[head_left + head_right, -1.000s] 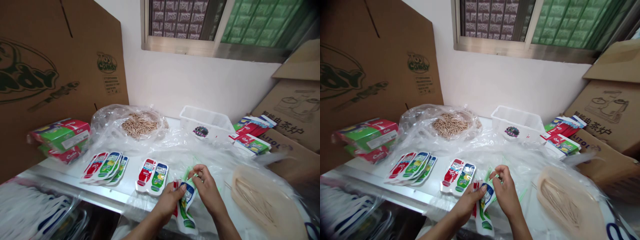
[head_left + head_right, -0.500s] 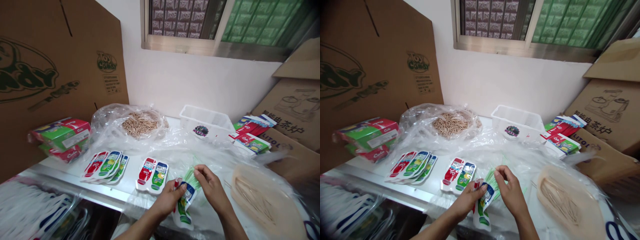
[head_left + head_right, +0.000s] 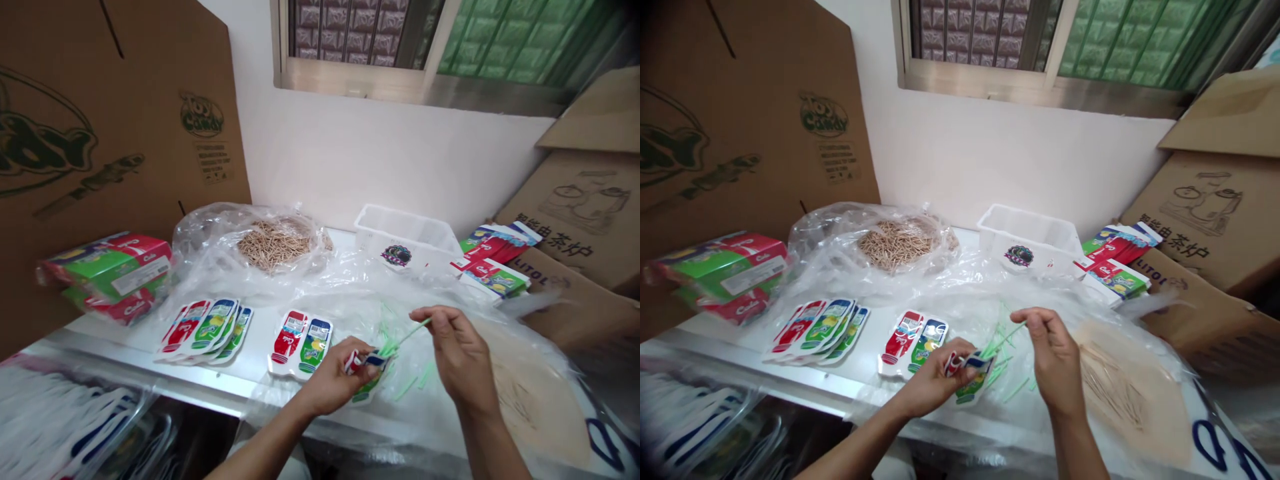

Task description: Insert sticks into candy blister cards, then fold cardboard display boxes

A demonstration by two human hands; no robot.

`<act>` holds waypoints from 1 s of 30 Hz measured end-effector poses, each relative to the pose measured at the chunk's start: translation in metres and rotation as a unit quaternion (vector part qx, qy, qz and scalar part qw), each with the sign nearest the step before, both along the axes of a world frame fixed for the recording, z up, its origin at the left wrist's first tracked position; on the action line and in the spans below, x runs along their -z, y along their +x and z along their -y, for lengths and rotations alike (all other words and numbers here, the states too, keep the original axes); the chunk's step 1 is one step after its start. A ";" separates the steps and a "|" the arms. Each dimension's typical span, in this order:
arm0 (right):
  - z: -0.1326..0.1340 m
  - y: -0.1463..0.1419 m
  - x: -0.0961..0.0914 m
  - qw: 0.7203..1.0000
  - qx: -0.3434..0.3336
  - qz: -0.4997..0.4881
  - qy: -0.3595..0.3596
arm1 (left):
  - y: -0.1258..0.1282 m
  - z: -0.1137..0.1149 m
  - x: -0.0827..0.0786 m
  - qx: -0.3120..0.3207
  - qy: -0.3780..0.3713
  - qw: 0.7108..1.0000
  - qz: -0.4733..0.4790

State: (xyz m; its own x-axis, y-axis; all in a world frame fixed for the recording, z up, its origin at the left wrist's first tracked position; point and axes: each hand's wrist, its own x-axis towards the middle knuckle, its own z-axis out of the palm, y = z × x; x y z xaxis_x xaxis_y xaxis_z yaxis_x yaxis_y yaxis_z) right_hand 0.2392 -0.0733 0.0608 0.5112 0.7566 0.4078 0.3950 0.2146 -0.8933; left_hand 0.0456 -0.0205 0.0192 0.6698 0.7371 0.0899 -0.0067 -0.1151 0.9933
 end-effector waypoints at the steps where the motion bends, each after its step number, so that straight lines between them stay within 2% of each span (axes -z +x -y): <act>1: 0.003 0.012 -0.001 1.000 0.019 0.010 -0.007 | -0.001 -0.003 0.000 -0.026 0.010 1.000 -0.009; 4: 0.018 0.062 0.000 0.987 0.077 0.112 -0.083 | -0.006 -0.012 -0.001 -0.091 -0.024 0.995 -0.008; 6: 0.029 0.099 0.008 0.959 0.110 0.203 -0.163 | -0.010 -0.018 -0.002 -0.106 -0.084 0.991 0.014; 9: 0.041 0.147 0.029 0.917 0.105 0.286 -0.258 | -0.015 -0.024 -0.004 -0.146 -0.140 0.979 0.024; 12: 0.045 0.172 0.048 0.894 0.071 0.315 -0.311 | -0.018 -0.025 -0.006 -0.184 -0.154 0.971 0.019; 17: 0.042 0.181 0.057 0.888 0.025 0.307 -0.342 | -0.020 -0.020 -0.013 -0.193 -0.162 0.967 0.044; 21: 0.042 0.184 0.061 0.886 -0.004 0.294 -0.359 | -0.025 -0.021 -0.018 -0.198 -0.155 0.968 0.003; 24: 0.043 0.185 0.063 0.903 0.009 0.255 -0.346 | -0.034 -0.025 -0.019 -0.195 -0.163 0.967 0.006; 27: 0.037 0.167 0.059 0.940 0.020 0.141 -0.311 | -0.041 -0.031 -0.016 -0.206 -0.150 0.967 0.017; 30: 0.021 0.128 0.050 0.954 -0.028 0.070 -0.290 | -0.044 -0.034 -0.015 -0.216 -0.117 0.969 0.011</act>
State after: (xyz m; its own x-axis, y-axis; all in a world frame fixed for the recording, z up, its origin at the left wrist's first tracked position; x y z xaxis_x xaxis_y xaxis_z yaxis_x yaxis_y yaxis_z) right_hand 0.3675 -0.0943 0.0109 0.4352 0.9000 -0.0254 0.5221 -0.2753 -0.8072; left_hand 0.0013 0.0130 0.0343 0.2941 0.9501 -0.1038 -0.0289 0.1174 0.9927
